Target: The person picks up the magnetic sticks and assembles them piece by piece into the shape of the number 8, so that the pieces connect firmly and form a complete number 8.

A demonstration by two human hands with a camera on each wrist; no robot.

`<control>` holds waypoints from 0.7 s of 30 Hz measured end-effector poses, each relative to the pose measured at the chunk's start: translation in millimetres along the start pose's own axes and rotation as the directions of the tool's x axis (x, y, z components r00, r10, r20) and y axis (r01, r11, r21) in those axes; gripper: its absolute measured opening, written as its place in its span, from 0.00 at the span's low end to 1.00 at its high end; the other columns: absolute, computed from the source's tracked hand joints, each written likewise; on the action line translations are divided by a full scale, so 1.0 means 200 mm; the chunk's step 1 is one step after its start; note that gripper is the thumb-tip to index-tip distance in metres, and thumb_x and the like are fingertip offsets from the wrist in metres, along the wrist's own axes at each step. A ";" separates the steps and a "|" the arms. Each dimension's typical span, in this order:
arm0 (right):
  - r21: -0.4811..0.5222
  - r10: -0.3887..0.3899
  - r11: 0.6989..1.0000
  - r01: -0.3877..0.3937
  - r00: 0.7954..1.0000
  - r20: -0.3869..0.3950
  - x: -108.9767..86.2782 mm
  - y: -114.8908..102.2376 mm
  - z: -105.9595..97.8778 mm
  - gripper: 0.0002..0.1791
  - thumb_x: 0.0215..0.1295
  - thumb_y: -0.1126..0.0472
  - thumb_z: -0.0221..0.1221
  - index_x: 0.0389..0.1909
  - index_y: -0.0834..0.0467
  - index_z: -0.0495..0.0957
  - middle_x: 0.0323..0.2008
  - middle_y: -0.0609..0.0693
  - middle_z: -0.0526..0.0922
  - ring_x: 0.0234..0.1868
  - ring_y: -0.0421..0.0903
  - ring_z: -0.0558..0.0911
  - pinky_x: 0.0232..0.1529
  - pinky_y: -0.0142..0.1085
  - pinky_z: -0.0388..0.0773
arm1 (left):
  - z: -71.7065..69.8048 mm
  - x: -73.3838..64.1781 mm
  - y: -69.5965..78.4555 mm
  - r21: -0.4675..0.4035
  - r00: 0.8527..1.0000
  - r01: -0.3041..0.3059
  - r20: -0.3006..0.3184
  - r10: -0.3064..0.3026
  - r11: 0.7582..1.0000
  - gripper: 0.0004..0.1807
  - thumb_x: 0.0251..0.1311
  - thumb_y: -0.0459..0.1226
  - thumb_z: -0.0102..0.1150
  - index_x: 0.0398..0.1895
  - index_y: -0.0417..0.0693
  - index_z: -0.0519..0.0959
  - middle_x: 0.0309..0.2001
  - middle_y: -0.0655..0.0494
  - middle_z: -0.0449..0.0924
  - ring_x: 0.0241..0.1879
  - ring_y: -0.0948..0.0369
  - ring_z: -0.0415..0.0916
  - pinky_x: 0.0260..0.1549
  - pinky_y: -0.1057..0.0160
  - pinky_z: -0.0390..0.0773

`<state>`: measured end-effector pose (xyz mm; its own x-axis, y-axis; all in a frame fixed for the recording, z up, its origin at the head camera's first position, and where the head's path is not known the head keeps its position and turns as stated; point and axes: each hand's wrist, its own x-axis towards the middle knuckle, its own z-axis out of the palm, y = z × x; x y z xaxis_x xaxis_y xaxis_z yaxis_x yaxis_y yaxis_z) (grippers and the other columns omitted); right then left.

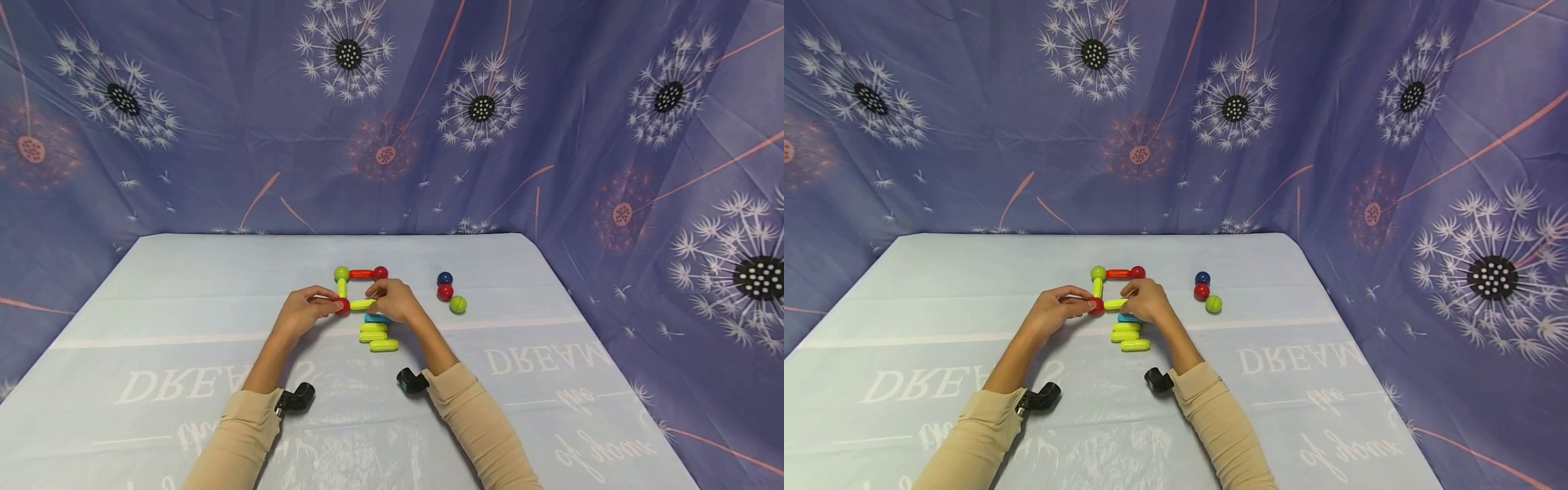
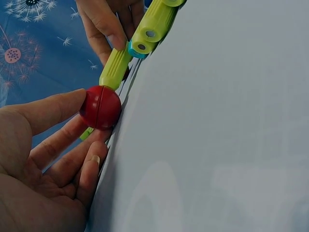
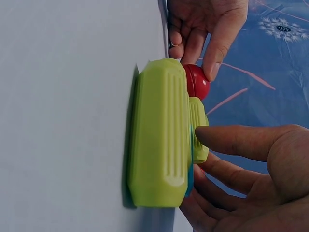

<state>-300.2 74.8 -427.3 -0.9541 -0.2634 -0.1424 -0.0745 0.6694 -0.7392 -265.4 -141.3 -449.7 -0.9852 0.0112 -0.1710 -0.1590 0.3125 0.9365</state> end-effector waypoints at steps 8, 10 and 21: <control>0.001 0.012 1.000 -0.012 0.999 0.034 -0.01 0.00 -0.04 0.18 0.58 0.60 0.72 0.49 0.58 0.84 0.43 0.52 0.83 0.46 0.49 0.78 0.51 0.43 0.76 | 0.00 -0.01 0.00 0.004 1.000 -0.001 -0.007 0.001 1.000 0.18 0.61 0.44 0.71 0.50 0.47 0.84 0.46 0.52 0.89 0.48 0.55 0.82 0.52 0.54 0.73; -0.004 0.017 1.000 -0.017 0.999 0.049 -0.01 0.00 -0.05 0.17 0.58 0.59 0.71 0.48 0.57 0.84 0.43 0.51 0.83 0.46 0.48 0.78 0.51 0.43 0.75 | 0.00 -0.01 0.01 0.004 1.000 -0.001 -0.008 0.001 1.000 0.18 0.60 0.44 0.71 0.50 0.47 0.84 0.45 0.52 0.89 0.48 0.55 0.82 0.51 0.56 0.73; -0.012 0.028 1.000 -0.027 0.991 0.127 -0.02 0.02 -0.09 0.18 0.59 0.56 0.71 0.49 0.58 0.85 0.45 0.51 0.84 0.46 0.48 0.78 0.50 0.40 0.75 | 0.00 0.00 0.01 0.011 1.000 0.012 -0.005 -0.012 1.000 0.17 0.60 0.45 0.71 0.50 0.48 0.84 0.46 0.51 0.89 0.49 0.54 0.81 0.49 0.56 0.72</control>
<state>-303.0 91.5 -417.3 -0.9111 -0.3308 -0.2458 -0.0524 0.6845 -0.7271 -265.2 -140.6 -448.3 -0.9835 0.0024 -0.1807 -0.1703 0.3235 0.9308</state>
